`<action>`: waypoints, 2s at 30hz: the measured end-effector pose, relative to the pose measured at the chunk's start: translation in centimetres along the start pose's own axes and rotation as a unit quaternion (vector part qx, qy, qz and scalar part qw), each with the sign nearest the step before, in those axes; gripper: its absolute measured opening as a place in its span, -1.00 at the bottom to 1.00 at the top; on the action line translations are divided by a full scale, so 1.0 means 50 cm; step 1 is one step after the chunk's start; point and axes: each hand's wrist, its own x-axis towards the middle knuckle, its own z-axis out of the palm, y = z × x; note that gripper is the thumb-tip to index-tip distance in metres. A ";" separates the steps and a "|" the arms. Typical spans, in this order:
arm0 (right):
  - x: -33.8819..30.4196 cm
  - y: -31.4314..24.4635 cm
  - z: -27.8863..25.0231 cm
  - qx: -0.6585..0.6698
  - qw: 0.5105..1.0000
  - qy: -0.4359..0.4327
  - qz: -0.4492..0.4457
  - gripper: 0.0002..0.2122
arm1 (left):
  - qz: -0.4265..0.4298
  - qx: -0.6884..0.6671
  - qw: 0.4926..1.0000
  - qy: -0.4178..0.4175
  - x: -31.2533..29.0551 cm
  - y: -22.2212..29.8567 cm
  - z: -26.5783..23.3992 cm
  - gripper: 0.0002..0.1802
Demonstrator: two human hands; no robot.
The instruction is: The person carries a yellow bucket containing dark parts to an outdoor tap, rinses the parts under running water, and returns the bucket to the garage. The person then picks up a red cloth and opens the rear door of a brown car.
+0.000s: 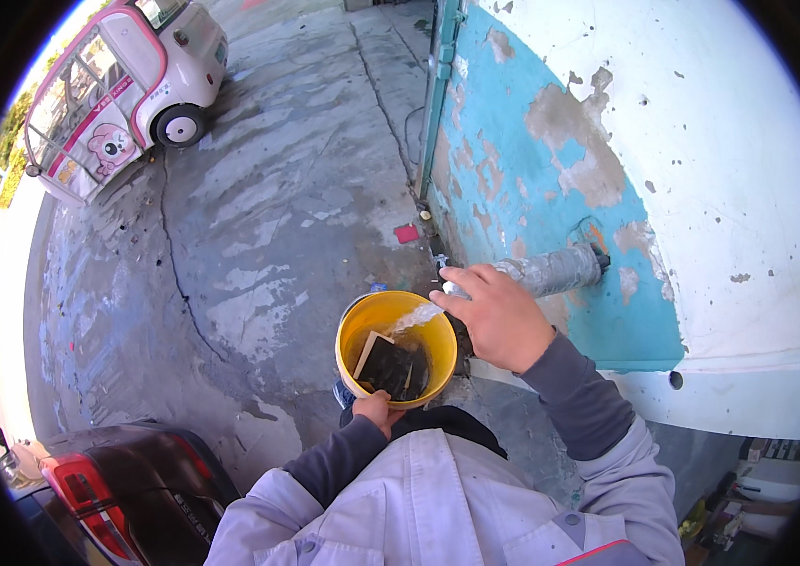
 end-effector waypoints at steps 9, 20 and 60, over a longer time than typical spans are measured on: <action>0.018 -0.049 0.056 -0.068 0.962 0.014 0.264 -0.68 | -0.007 0.015 1.000 0.003 0.016 -0.006 -0.007 -0.49; -0.195 -0.112 0.211 0.116 0.910 0.155 0.368 -0.41 | -0.031 0.028 0.999 -0.001 -0.016 0.020 -0.004 -0.49; -0.168 -0.141 0.449 0.447 0.551 -0.079 0.701 -0.67 | 0.240 0.578 0.769 -0.129 0.236 0.063 0.000 -0.23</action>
